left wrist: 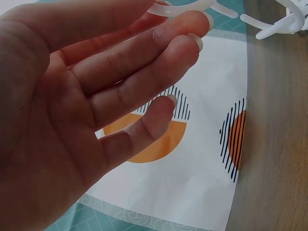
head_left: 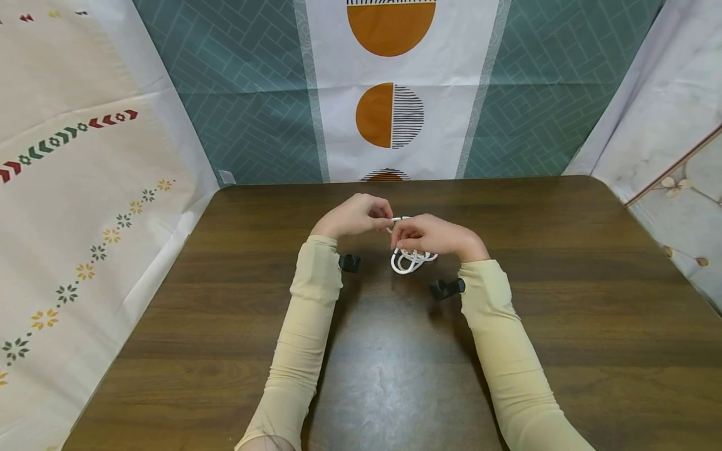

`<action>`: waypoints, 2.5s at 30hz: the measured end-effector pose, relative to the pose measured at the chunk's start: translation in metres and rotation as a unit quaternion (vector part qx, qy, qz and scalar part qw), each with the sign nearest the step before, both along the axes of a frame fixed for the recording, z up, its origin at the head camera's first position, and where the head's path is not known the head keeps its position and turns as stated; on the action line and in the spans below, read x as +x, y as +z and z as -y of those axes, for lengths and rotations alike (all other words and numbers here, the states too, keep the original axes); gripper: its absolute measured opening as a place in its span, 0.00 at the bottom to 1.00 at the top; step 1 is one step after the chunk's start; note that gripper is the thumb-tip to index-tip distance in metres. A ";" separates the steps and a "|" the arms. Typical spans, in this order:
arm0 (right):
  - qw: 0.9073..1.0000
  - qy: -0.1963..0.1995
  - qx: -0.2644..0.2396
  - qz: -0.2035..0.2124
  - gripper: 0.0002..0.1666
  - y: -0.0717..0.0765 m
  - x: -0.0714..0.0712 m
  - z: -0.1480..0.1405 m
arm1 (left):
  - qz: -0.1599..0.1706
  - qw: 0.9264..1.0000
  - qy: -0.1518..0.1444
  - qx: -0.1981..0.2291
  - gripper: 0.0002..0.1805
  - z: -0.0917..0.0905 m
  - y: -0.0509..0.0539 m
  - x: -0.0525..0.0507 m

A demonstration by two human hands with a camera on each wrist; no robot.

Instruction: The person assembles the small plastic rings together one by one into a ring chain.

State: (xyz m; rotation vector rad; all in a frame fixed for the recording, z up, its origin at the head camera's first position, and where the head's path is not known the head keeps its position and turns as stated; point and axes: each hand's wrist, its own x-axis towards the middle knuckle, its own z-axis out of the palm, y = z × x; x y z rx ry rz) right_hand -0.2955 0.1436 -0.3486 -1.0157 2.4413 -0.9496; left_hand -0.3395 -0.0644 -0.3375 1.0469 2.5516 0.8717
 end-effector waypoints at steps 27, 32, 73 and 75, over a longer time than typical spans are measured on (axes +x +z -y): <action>0.971 -0.206 -0.033 -0.115 0.05 0.011 -0.001 -0.010 | 0.008 0.999 -0.037 -0.014 0.09 -0.010 -0.002 0.001; 0.971 -0.203 -0.030 -0.123 0.05 0.010 -0.002 -0.008 | 0.003 0.999 -0.043 -0.012 0.08 -0.011 -0.002 0.002; 0.971 -0.202 -0.116 -0.050 0.13 -0.003 -0.010 -0.010 | -0.026 0.994 0.032 0.098 0.10 0.004 0.008 0.006; 0.972 -0.210 -0.089 -0.054 0.13 -0.009 -0.013 -0.012 | -0.037 0.992 0.045 0.115 0.10 0.007 0.011 0.008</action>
